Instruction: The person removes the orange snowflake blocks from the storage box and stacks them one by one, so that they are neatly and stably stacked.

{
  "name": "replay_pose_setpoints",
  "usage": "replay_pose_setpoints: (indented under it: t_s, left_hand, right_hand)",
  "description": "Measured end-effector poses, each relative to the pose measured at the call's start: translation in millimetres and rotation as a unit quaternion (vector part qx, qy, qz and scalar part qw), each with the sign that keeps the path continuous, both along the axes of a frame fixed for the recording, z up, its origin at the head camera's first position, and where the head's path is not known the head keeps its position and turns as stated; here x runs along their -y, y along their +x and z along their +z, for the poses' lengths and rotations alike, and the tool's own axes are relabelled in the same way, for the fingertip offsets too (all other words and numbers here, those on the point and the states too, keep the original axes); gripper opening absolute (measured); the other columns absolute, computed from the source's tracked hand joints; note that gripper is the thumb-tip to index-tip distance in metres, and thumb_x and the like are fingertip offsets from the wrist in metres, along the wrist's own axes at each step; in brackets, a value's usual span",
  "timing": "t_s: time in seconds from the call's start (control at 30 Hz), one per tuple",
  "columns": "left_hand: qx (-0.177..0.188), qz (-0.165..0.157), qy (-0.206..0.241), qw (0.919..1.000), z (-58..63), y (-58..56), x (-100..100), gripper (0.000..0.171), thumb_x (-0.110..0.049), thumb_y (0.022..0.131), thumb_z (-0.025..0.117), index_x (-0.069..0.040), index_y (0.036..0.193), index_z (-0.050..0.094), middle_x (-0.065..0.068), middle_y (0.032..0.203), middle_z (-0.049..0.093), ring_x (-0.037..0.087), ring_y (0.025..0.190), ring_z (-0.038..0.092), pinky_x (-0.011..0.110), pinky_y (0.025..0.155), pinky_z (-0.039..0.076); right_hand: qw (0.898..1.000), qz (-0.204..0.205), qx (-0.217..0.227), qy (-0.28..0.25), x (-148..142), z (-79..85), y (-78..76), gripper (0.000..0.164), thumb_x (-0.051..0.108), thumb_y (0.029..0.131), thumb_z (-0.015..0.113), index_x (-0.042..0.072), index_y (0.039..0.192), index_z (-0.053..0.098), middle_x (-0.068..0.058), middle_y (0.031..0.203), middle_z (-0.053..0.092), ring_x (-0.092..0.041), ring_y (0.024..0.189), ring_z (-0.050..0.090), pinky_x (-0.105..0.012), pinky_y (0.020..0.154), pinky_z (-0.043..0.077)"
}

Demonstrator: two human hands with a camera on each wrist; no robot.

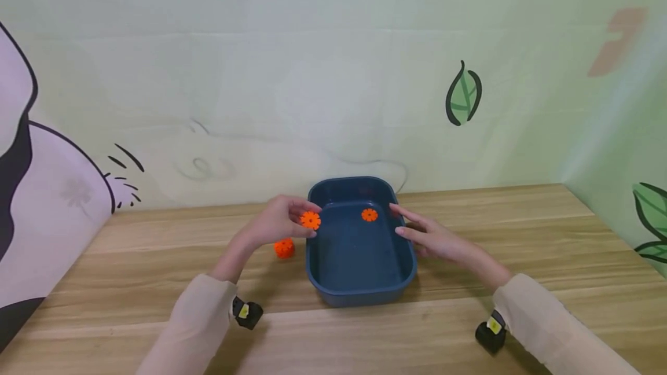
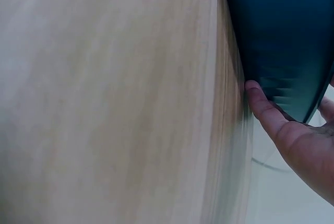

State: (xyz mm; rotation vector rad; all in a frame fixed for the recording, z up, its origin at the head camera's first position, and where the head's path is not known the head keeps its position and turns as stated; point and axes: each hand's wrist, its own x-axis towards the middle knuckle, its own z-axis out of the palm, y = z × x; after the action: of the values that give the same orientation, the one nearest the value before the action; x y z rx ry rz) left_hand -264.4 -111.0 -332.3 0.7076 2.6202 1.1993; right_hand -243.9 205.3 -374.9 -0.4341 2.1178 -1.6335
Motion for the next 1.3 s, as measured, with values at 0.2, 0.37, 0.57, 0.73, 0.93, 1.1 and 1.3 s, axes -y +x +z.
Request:
replay_pose_setpoints:
  t_s: [0.2, 0.37, 0.57, 0.73, 0.93, 1.1, 1.3]
  left_hand:
    - [-0.004, 0.014, 0.016, 0.9998, -7.7, -1.4, 17, 0.038, -0.015, 0.074, 0.075, -0.004, 0.109, 0.064, 0.009, 0.105, 0.063, 0.021, 0.086, 0.057, 0.033, 0.077, 0.05]
    - [-0.006, 0.028, 0.018, 0.9994, -15.3, -2.7, 29, 0.041, -0.018, 0.074, 0.075, -0.002, 0.109, 0.063, 0.009, 0.104, 0.064, 0.022, 0.087, 0.057, 0.034, 0.079, 0.048]
    - [-0.009, 0.046, 0.022, 0.9986, -21.4, -1.1, 41, 0.042, -0.019, 0.074, 0.075, -0.002, 0.11, 0.063, 0.009, 0.105, 0.064, 0.023, 0.091, 0.057, 0.034, 0.079, 0.048]
    - [-0.01, 0.051, 0.016, 0.9985, -27.0, -1.0, 46, 0.041, -0.02, 0.073, 0.076, -0.004, 0.109, 0.065, 0.006, 0.101, 0.065, 0.024, 0.091, 0.055, 0.034, 0.077, 0.047]
    - [0.01, 0.045, 0.003, 0.9989, -37.7, -7.4, 52, 0.043, -0.024, 0.073, 0.076, -0.003, 0.109, 0.064, 0.006, 0.1, 0.066, 0.023, 0.092, 0.055, 0.033, 0.078, 0.047]
    - [0.031, 0.038, -0.007, 0.9988, -42.6, -10.8, 55, 0.043, -0.024, 0.074, 0.076, -0.003, 0.11, 0.064, 0.007, 0.103, 0.065, 0.022, 0.093, 0.056, 0.035, 0.082, 0.047]
    - [0.058, 0.036, -0.026, 0.9973, -43.9, -13.1, 54, 0.042, -0.023, 0.074, 0.076, -0.005, 0.11, 0.064, 0.006, 0.104, 0.064, 0.021, 0.094, 0.055, 0.036, 0.085, 0.046]
  right_hand:
    - [1.0, 0.003, -0.002, -0.003, 0, 1.0, 0.1, 0.066, 0.028, 0.094, 0.049, 0.014, 0.147, 0.013, -0.02, 0.15, 0.009, -0.043, 0.129, 0.026, -0.047, 0.092, 0.041]
    - [1.0, 0.003, -0.002, -0.008, 1, 2.0, -0.2, 0.065, 0.027, 0.094, 0.049, 0.014, 0.147, 0.012, -0.019, 0.15, 0.009, -0.042, 0.129, 0.027, -0.047, 0.092, 0.041]
    - [1.0, 0.003, 0.0, -0.008, 2, 3.1, 0.1, 0.065, 0.027, 0.094, 0.049, 0.014, 0.147, 0.012, -0.019, 0.15, 0.008, -0.042, 0.129, 0.026, -0.047, 0.093, 0.041]
    - [1.0, 0.003, 0.003, -0.009, 2, 3.5, 0.5, 0.065, 0.026, 0.094, 0.049, 0.013, 0.147, 0.012, -0.019, 0.15, 0.008, -0.043, 0.13, 0.025, -0.047, 0.093, 0.04]
    - [1.0, 0.004, 0.0, -0.006, 1, 3.6, 0.5, 0.066, 0.027, 0.094, 0.049, 0.013, 0.147, 0.012, -0.019, 0.15, 0.009, -0.043, 0.13, 0.024, -0.048, 0.093, 0.04]
    - [1.0, 0.005, -0.002, -0.005, 1, 3.5, 0.7, 0.066, 0.027, 0.094, 0.049, 0.013, 0.147, 0.012, -0.02, 0.15, 0.009, -0.043, 0.13, 0.024, -0.048, 0.092, 0.041]
    - [1.0, 0.006, -0.005, -0.004, 1, 3.5, 0.6, 0.066, 0.027, 0.094, 0.049, 0.012, 0.147, 0.012, -0.02, 0.15, 0.009, -0.044, 0.13, 0.024, -0.048, 0.093, 0.04]
